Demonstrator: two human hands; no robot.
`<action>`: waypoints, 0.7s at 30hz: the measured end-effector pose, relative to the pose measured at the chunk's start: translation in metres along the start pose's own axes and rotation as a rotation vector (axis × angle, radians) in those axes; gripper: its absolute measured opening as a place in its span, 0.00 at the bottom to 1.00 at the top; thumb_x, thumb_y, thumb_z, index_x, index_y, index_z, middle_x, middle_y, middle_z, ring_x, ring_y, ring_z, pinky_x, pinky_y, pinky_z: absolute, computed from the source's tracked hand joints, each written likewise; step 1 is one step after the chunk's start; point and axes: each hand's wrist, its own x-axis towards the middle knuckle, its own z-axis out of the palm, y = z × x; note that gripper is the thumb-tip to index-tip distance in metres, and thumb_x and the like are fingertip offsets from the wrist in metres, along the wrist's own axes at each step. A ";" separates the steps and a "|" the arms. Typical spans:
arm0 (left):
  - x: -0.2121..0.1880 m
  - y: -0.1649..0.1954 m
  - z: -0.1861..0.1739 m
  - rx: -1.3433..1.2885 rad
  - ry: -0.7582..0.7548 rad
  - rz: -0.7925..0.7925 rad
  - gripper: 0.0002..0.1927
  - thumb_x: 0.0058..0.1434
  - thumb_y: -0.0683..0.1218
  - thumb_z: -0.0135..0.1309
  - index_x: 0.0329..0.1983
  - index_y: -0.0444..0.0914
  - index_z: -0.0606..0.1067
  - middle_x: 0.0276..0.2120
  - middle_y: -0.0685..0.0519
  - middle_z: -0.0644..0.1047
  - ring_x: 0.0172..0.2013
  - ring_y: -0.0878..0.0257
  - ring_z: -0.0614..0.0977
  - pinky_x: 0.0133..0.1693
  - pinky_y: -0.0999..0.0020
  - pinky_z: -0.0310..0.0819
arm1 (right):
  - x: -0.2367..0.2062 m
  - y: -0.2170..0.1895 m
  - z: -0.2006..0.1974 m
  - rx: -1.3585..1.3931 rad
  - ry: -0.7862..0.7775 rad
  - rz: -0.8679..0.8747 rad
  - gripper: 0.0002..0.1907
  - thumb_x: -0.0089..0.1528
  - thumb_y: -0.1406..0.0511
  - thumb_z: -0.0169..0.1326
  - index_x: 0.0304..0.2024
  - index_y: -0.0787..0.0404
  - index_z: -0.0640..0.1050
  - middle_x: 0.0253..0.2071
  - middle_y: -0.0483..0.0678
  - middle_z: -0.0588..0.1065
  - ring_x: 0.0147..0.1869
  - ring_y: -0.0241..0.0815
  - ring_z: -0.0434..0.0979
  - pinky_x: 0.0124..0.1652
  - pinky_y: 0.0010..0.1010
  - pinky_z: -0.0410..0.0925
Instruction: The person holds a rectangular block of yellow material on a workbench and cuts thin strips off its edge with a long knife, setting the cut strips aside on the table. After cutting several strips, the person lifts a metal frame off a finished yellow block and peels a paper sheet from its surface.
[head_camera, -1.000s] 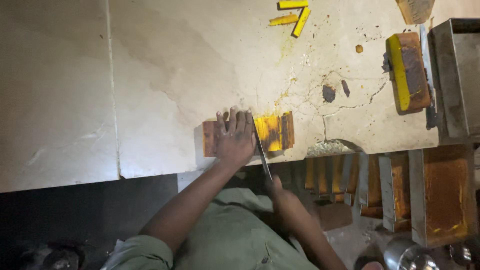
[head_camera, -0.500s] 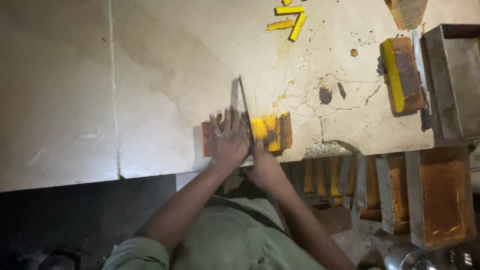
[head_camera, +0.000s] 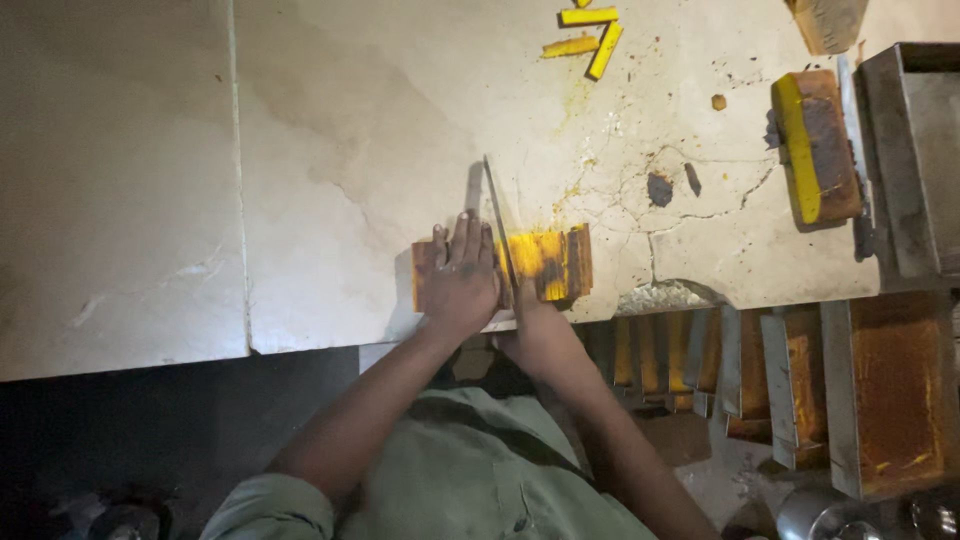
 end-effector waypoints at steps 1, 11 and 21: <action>0.000 -0.001 -0.001 0.023 0.040 0.006 0.29 0.71 0.53 0.50 0.70 0.31 0.71 0.73 0.41 0.65 0.76 0.46 0.61 0.75 0.36 0.46 | 0.005 -0.015 -0.013 0.014 0.022 -0.027 0.37 0.53 0.63 0.65 0.55 0.71 0.58 0.36 0.67 0.78 0.42 0.69 0.79 0.41 0.53 0.73; 0.002 0.003 -0.014 -0.020 -0.074 -0.031 0.32 0.59 0.55 0.54 0.63 0.33 0.72 0.60 0.44 0.72 0.68 0.44 0.66 0.67 0.30 0.47 | -0.112 0.027 0.025 -0.072 -0.069 -0.103 0.39 0.60 0.64 0.58 0.64 0.70 0.52 0.34 0.70 0.76 0.37 0.72 0.77 0.35 0.55 0.70; 0.000 -0.010 -0.007 0.000 0.013 -0.004 0.35 0.61 0.54 0.53 0.69 0.33 0.68 0.69 0.42 0.67 0.72 0.44 0.62 0.69 0.29 0.43 | 0.000 -0.037 -0.027 0.041 0.024 -0.098 0.43 0.54 0.65 0.64 0.61 0.76 0.53 0.34 0.68 0.78 0.41 0.68 0.82 0.40 0.49 0.75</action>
